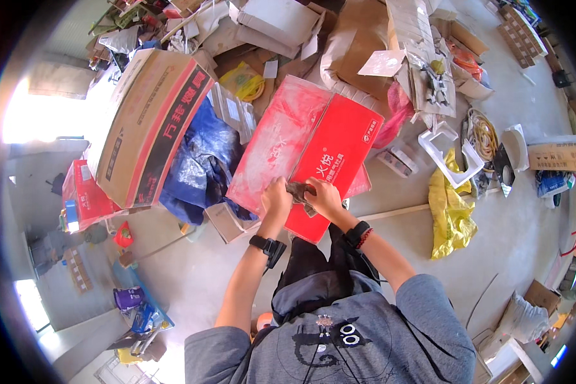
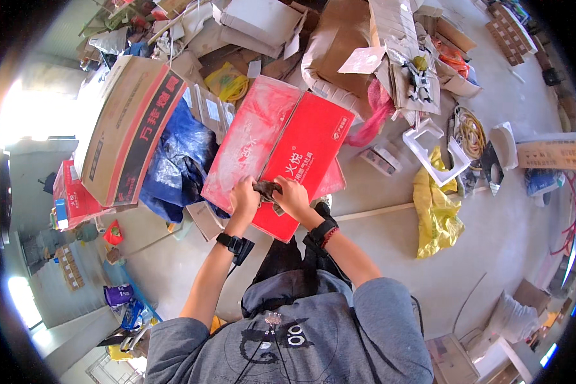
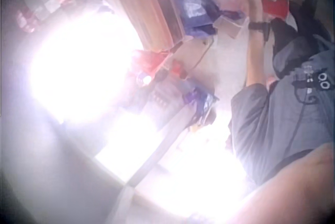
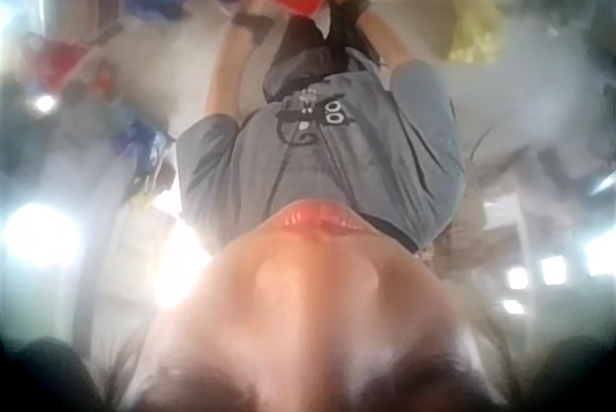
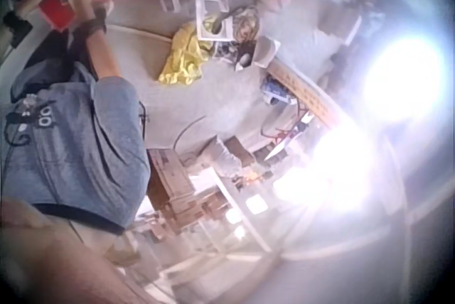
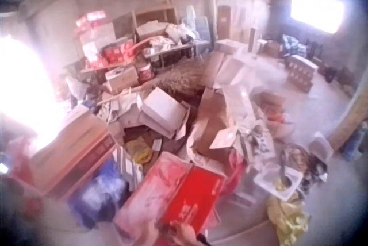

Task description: The person wipes the exterior surface of a red cardboard box with a cloth and then places the cloth inside an open brown box.

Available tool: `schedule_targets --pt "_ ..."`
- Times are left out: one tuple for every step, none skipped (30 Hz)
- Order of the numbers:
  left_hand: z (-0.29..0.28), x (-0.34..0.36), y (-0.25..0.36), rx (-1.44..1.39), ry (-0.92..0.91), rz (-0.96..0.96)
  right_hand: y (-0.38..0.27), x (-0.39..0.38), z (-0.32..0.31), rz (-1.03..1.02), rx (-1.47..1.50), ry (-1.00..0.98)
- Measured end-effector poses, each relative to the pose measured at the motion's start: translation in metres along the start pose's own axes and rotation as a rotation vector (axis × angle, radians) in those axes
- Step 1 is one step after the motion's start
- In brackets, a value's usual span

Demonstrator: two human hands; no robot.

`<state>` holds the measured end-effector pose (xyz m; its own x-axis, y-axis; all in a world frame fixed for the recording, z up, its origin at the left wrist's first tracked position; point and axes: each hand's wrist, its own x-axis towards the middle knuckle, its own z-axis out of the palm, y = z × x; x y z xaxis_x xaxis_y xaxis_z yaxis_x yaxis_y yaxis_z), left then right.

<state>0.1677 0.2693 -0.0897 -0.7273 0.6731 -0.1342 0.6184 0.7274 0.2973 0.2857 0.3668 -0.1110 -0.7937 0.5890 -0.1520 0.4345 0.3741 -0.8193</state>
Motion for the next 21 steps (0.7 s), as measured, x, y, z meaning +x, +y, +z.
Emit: schedule_targets --pt "-0.002 0.002 0.004 0.000 -0.003 -0.004 -0.001 0.003 -0.004 -0.008 0.003 -0.003" --pt "-0.003 0.004 0.007 0.000 -0.006 -0.006 -0.001 0.005 -0.008 -0.003 0.003 -0.012" --pt "-0.002 0.006 0.009 0.002 -0.009 -0.004 -0.002 0.008 -0.012 0.001 0.004 -0.023" --pt "-0.002 0.009 0.010 0.005 -0.012 -0.002 -0.002 0.012 -0.015 0.006 0.004 -0.033" --pt "-0.001 0.012 0.012 0.007 -0.016 0.003 -0.001 0.015 -0.017 -0.003 0.010 -0.023" --pt "0.000 0.016 0.016 0.030 -0.022 0.001 0.001 0.018 -0.021 -0.012 0.012 -0.010" --pt "0.001 0.021 0.021 0.053 -0.028 0.001 0.004 0.022 -0.024 -0.020 0.014 0.003" --pt "0.002 0.027 0.026 0.076 -0.035 0.002 0.006 0.026 -0.029 -0.015 0.011 0.009" --pt "0.003 0.034 0.031 0.086 -0.027 0.018 0.008 0.031 -0.034 -0.012 0.009 0.015" --pt "0.005 0.041 0.037 0.097 -0.019 0.035 0.011 0.036 -0.039 -0.008 0.006 0.021" --pt "0.007 0.050 0.043 0.107 -0.012 0.053 0.014 0.042 -0.045 -0.009 0.007 0.046" --pt "0.010 0.059 0.050 0.102 -0.002 0.073 0.017 0.049 -0.052 -0.011 0.006 0.071" --pt "0.013 0.070 0.057 0.096 0.008 0.094 0.019 0.056 -0.060 -0.013 0.006 0.097" --pt "0.016 0.081 0.064 0.090 0.017 0.115 0.022 0.062 -0.069 0.019 0.000 0.092" --pt "0.017 0.092 0.074 0.091 0.023 0.128 0.025 0.070 -0.077 0.023 -0.011 0.107" --pt "0.015 0.103 0.085 0.092 0.030 0.141 0.029 0.079 -0.084 0.028 -0.022 0.123" --pt "0.017 0.114 0.094 0.093 0.037 0.155 0.033 0.087 -0.092 0.033 -0.033 0.138" --pt "0.018 0.126 0.102 0.100 0.063 0.155 0.037 0.098 -0.099 0.026 -0.042 0.153" --pt "0.019 0.137 0.110 0.090 0.058 0.173 0.041 0.106 -0.105 0.012 -0.041 0.181" --pt "0.021 0.147 0.120 0.080 0.054 0.189 0.047 0.114 -0.112 -0.003 -0.040 0.208" --pt "0.020 0.160 0.129 0.072 0.058 0.208 0.050 0.124 -0.119 -0.024 -0.037 0.239"
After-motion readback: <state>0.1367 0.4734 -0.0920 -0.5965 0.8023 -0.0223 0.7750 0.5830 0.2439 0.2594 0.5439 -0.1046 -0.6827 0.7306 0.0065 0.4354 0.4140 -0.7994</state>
